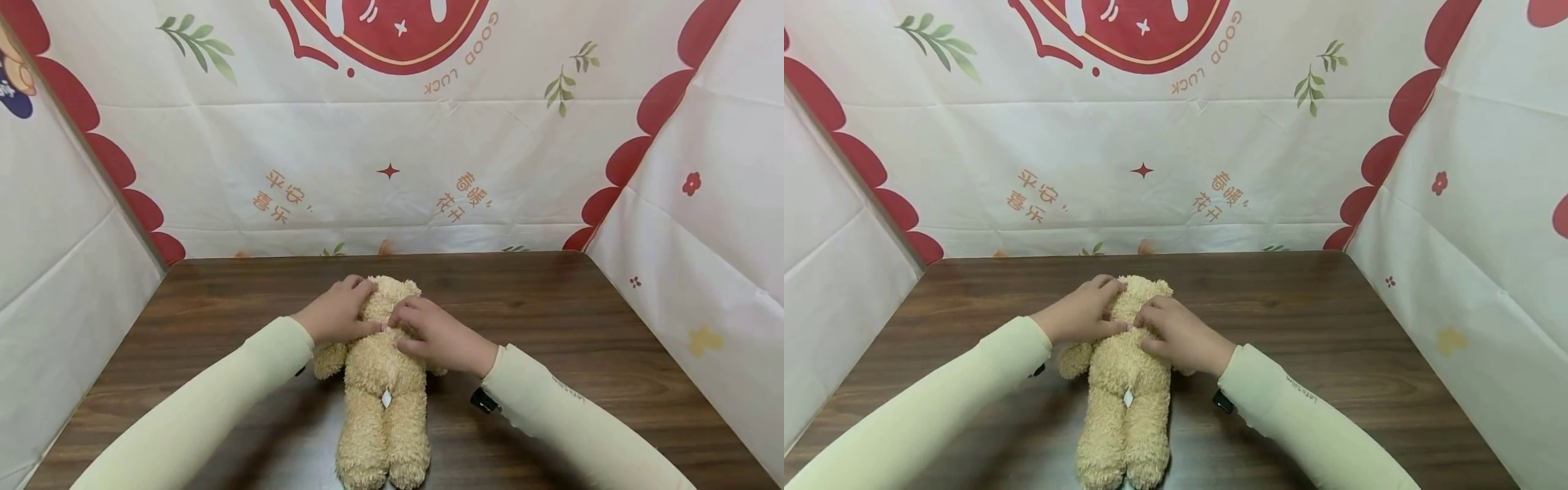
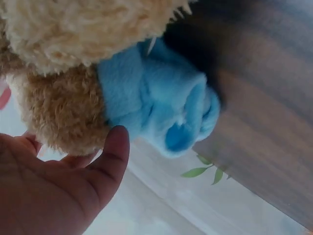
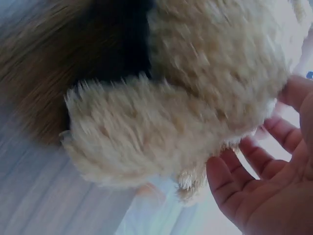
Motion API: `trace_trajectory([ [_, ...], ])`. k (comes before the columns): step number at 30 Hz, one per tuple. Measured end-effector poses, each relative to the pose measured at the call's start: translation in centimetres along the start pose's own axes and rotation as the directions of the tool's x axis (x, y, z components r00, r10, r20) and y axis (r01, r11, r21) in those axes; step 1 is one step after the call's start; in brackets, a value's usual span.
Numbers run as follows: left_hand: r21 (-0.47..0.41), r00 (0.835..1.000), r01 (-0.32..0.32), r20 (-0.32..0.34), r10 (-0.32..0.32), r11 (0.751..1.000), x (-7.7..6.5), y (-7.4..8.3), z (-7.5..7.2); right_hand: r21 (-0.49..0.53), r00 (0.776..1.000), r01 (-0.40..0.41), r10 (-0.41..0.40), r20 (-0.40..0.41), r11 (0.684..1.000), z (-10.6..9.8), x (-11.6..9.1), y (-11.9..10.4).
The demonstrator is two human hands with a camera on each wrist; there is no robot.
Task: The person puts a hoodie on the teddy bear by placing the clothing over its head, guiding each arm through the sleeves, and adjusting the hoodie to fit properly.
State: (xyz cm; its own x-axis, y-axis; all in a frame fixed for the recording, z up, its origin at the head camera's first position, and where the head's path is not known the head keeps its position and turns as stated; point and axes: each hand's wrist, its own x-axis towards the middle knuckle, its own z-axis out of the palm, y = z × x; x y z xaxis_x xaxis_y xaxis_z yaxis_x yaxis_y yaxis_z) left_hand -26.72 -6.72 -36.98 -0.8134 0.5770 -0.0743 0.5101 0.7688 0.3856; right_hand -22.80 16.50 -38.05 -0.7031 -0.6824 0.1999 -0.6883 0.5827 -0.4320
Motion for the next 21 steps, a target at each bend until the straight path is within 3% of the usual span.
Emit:
trace_trajectory([
  [4,0.045,0.999,-0.014,-0.04,0.016,0.999,-1.0,-0.1,1.1,-0.024,0.999,0.026,-0.025,0.035,0.999,0.6,0.1,0.5],
  [8,0.089,0.996,-0.03,-0.081,0.038,0.996,-1.6,-0.3,2.0,-0.004,0.998,-0.056,0.057,0.027,0.998,0.2,0.5,1.2],
  [13,0.184,0.985,-0.07,-0.142,0.097,0.981,-1.9,-0.1,2.5,0.013,0.979,-0.201,0.2,0.045,0.98,-0.7,1.9,2.0],
  [21,0.186,0.971,-0.091,-0.201,0.129,0.978,-2.1,-0.2,2.8,0.037,0.948,-0.282,0.272,0.167,0.959,-0.2,4.0,3.6],
])
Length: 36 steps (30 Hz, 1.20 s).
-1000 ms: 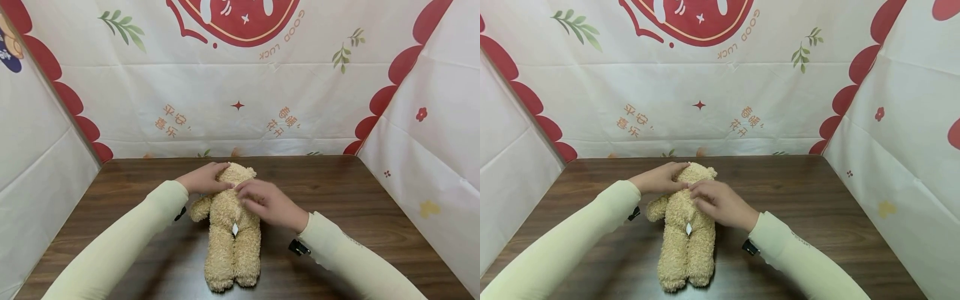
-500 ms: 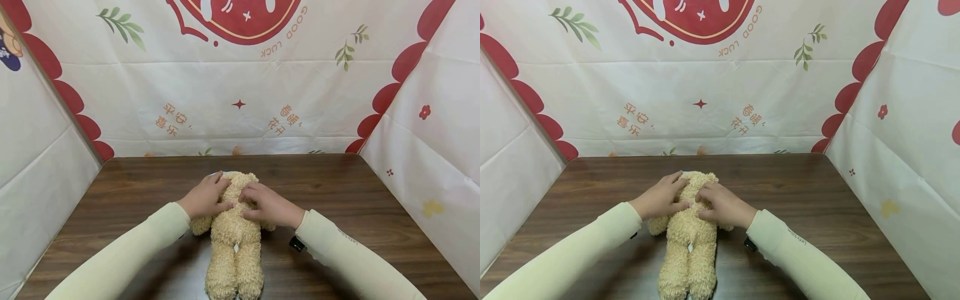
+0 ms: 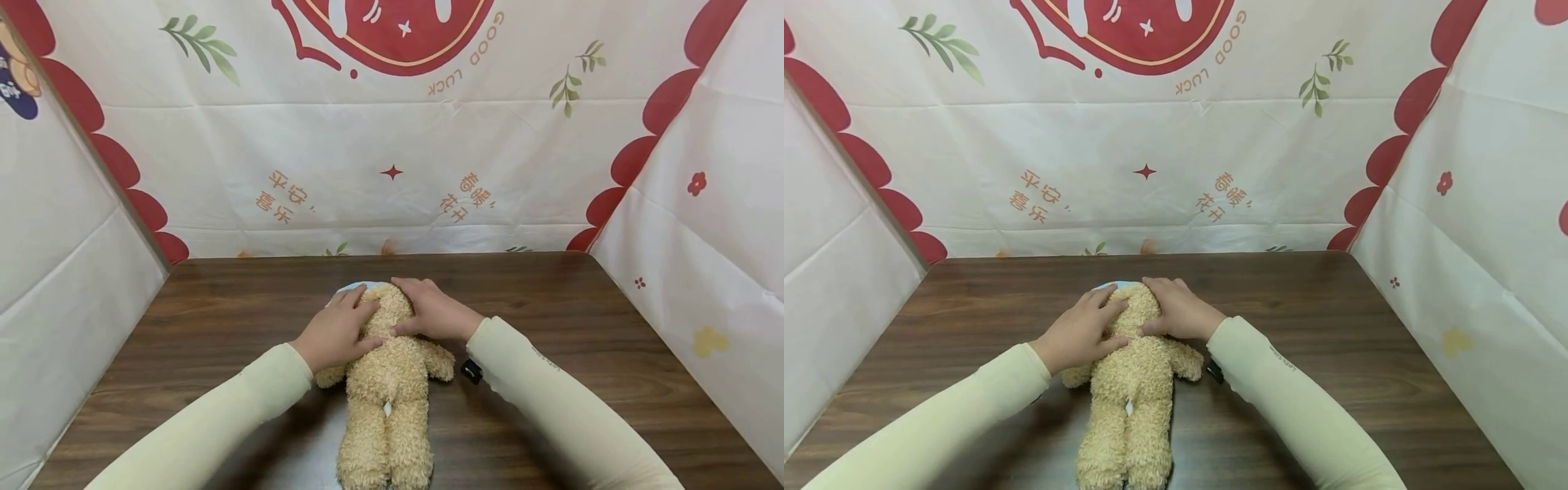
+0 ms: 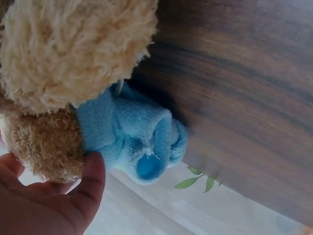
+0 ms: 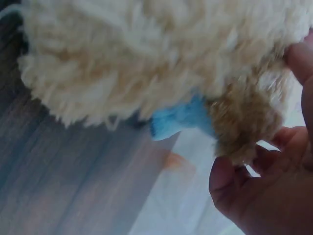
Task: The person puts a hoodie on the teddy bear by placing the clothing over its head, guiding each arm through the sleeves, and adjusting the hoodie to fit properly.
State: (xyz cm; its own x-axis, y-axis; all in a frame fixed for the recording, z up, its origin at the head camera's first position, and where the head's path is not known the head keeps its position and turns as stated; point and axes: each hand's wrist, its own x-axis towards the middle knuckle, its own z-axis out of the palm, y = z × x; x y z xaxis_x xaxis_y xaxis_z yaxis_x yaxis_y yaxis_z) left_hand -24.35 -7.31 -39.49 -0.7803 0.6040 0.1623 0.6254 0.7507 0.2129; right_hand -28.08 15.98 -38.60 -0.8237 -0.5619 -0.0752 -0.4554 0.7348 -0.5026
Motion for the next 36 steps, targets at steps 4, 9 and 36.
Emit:
trace_trajectory([
  [4,-0.029,0.999,-0.011,-0.04,0.01,1.0,-0.2,-0.3,0.3,0.044,0.999,-0.015,0.014,0.029,0.999,0.1,0.7,0.5],
  [9,-0.056,0.996,-0.037,-0.079,0.033,0.998,-0.2,-0.5,0.4,0.028,1.0,0.002,-0.003,0.007,1.0,0.0,1.0,0.4],
  [36,-0.39,0.995,0.033,0.104,0.009,0.92,1.6,-2.7,-1.0,0.006,0.998,-0.001,0.001,0.059,1.0,-1.3,1.6,-0.8],
])
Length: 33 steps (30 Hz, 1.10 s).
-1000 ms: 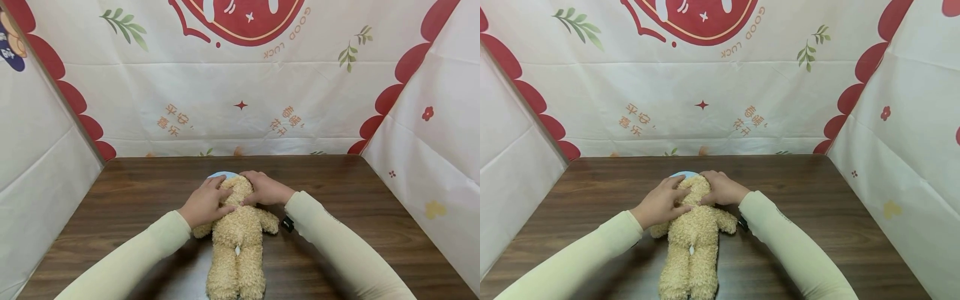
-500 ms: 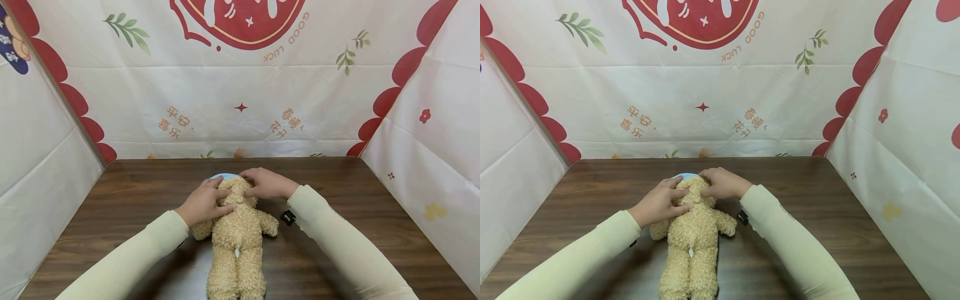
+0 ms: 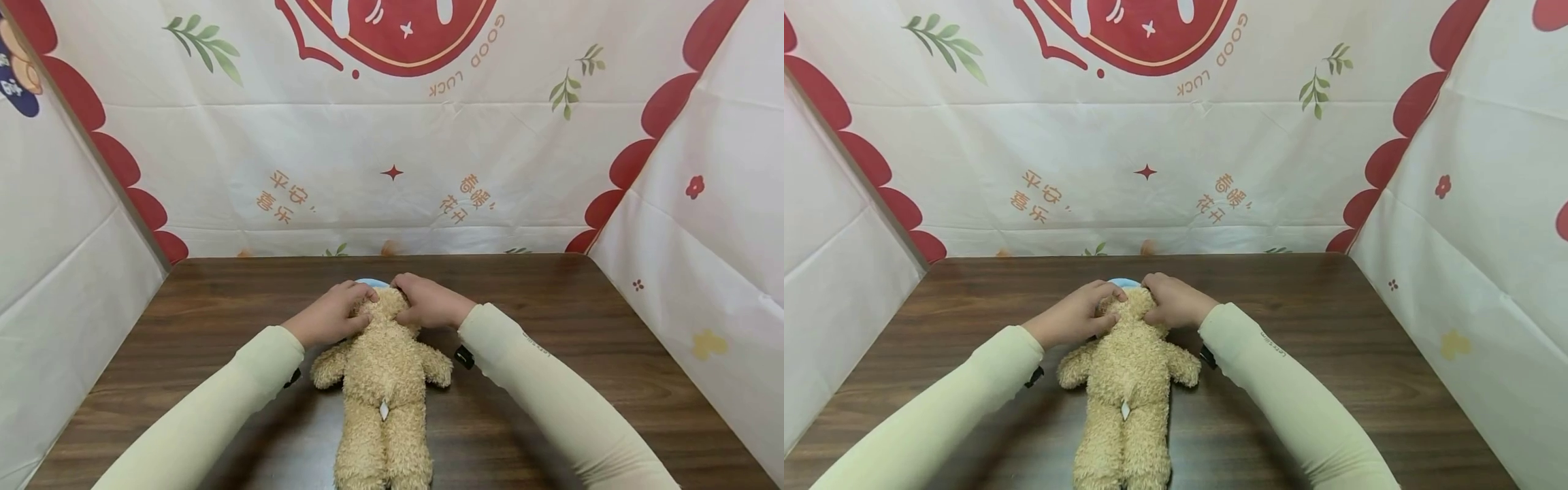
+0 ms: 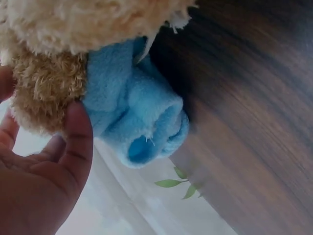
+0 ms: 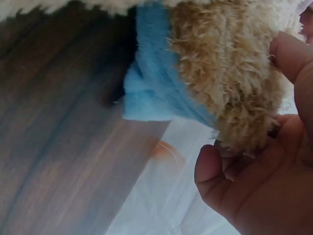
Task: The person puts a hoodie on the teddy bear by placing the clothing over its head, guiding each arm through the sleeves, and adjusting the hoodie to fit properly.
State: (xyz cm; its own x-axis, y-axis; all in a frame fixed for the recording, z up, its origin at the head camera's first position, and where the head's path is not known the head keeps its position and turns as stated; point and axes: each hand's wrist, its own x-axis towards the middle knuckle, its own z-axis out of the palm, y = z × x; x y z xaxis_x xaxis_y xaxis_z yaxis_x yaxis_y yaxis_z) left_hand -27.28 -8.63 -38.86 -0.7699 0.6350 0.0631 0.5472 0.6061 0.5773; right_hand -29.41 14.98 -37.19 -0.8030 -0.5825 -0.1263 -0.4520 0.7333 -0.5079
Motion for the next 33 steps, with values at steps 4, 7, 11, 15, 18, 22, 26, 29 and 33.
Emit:
trace_trajectory([
  [4,0.076,0.999,-0.027,-0.044,0.031,0.997,0.1,0.3,0.5,-0.036,0.998,0.043,-0.044,-0.042,0.998,0.4,0.1,0.3],
  [7,0.158,0.992,-0.059,-0.104,0.076,0.986,0.1,0.4,0.9,-0.125,0.992,0.07,-0.083,-0.1,0.99,0.7,-0.1,0.2],
  [11,0.295,0.962,-0.112,-0.206,0.177,0.949,0.3,0.4,1.1,-0.305,0.965,0.074,-0.145,-0.218,0.949,1.2,-0.7,-0.2],
  [15,0.425,0.923,-0.126,-0.282,0.263,0.897,0.8,0.5,1.5,-0.476,0.912,0.051,-0.235,-0.335,0.878,1.7,-1.0,-0.6],
  [18,0.475,0.912,-0.098,-0.308,0.27,0.874,0.9,0.8,1.7,-0.545,0.885,0.025,-0.272,-0.378,0.838,1.9,-1.2,-0.8],
  [22,0.482,0.931,-0.085,-0.273,0.242,0.872,0.1,1.4,1.6,-0.504,0.907,0.022,-0.229,-0.352,0.863,1.9,-1.8,-1.4],
  [26,0.369,0.971,-0.099,-0.169,0.171,0.924,-1.9,2.2,0.7,-0.283,0.975,0.034,-0.094,-0.201,0.959,0.9,-3.4,-2.2],
  [29,0.313,0.99,-0.079,-0.086,0.111,0.946,-3.1,2.8,0.1,-0.148,0.999,0.009,-0.016,-0.045,0.989,0.1,-4.5,-2.5],
  [33,0.387,0.997,-0.067,-0.02,0.081,0.92,-3.8,3.3,-0.2,-0.119,1.0,0.023,-0.021,0.02,0.993,0.1,-4.9,-2.7],
])
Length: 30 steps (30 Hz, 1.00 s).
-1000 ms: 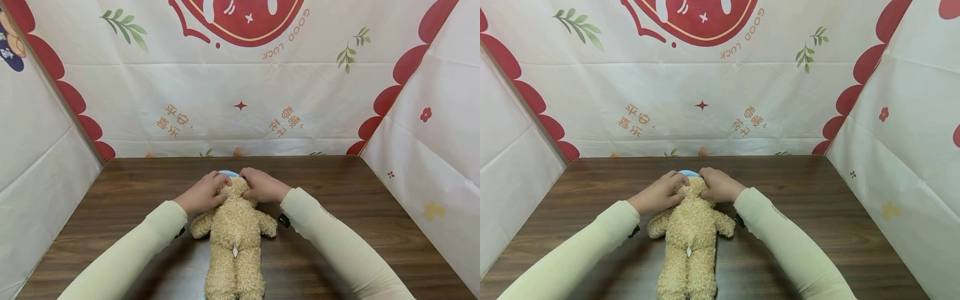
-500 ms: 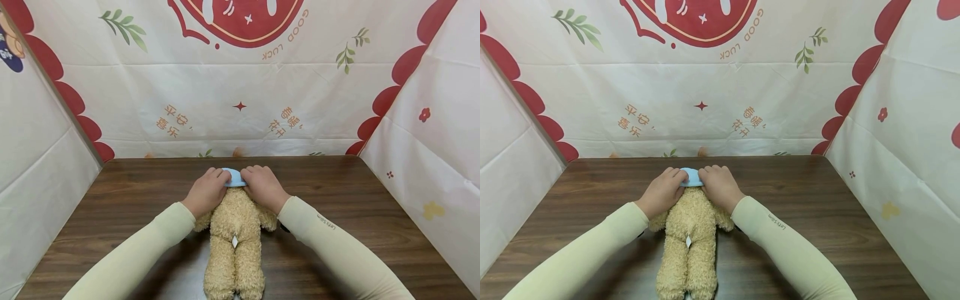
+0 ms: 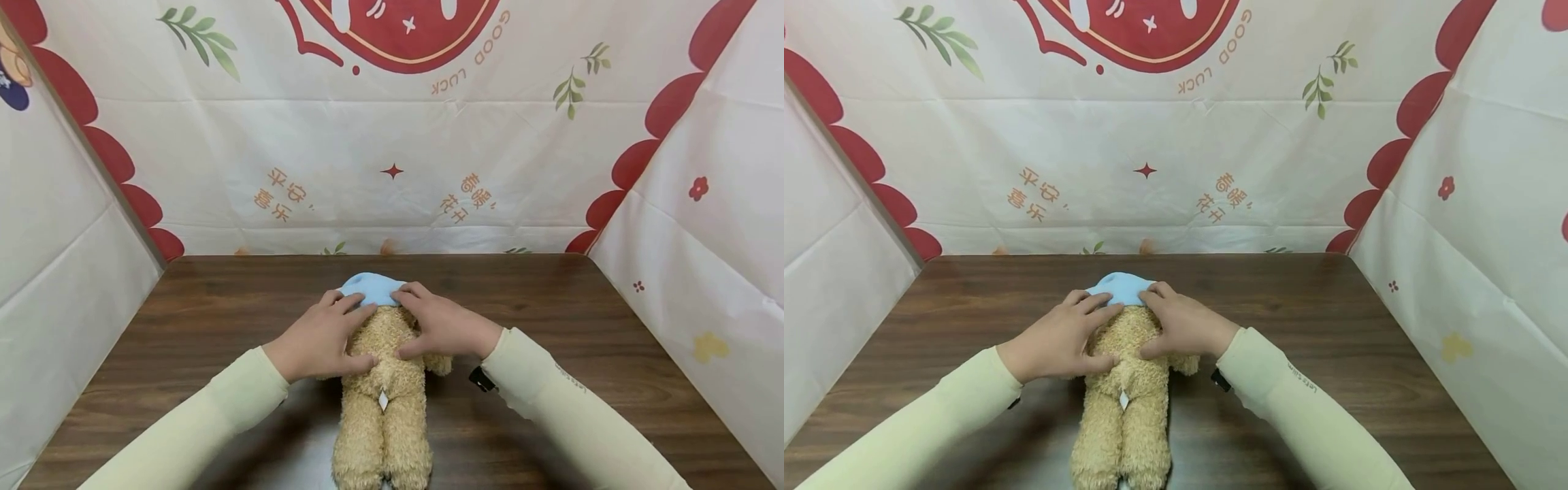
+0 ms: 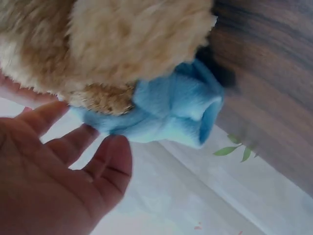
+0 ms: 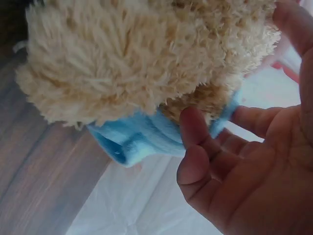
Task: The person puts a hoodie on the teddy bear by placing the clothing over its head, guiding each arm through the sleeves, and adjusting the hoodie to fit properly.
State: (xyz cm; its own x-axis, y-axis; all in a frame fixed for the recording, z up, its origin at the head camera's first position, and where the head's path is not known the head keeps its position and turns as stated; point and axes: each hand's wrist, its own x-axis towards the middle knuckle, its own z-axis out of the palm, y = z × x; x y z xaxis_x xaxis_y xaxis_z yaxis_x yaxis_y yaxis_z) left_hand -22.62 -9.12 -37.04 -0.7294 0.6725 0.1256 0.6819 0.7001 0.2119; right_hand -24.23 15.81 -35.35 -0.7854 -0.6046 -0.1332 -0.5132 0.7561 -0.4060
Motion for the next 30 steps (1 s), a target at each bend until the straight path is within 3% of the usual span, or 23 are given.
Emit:
trace_trajectory([
  [6,0.093,0.999,-0.037,0.027,0.035,0.995,-0.8,0.4,1.3,-0.136,0.99,0.064,-0.08,-0.116,0.989,1.7,0.6,-0.2],
  [11,0.1,0.995,-0.062,-0.066,0.068,0.993,-1.1,0.3,2.4,-0.219,0.976,0.065,-0.108,-0.188,0.973,2.7,0.8,-0.1],
  [15,0.103,0.987,-0.09,-0.121,0.102,0.991,-0.8,0.3,2.7,-0.219,0.973,0.058,-0.104,-0.207,0.974,3.0,0.8,0.1],
  [22,0.138,0.977,-0.145,-0.134,0.163,0.98,-0.4,0.6,3.0,-0.262,0.958,0.097,-0.162,-0.238,0.96,3.4,0.4,0.3],
  [30,0.094,0.967,-0.192,-0.15,0.205,0.977,-0.4,1.2,3.1,-0.347,0.927,0.152,-0.256,-0.276,0.925,3.9,-0.1,0.1],
])
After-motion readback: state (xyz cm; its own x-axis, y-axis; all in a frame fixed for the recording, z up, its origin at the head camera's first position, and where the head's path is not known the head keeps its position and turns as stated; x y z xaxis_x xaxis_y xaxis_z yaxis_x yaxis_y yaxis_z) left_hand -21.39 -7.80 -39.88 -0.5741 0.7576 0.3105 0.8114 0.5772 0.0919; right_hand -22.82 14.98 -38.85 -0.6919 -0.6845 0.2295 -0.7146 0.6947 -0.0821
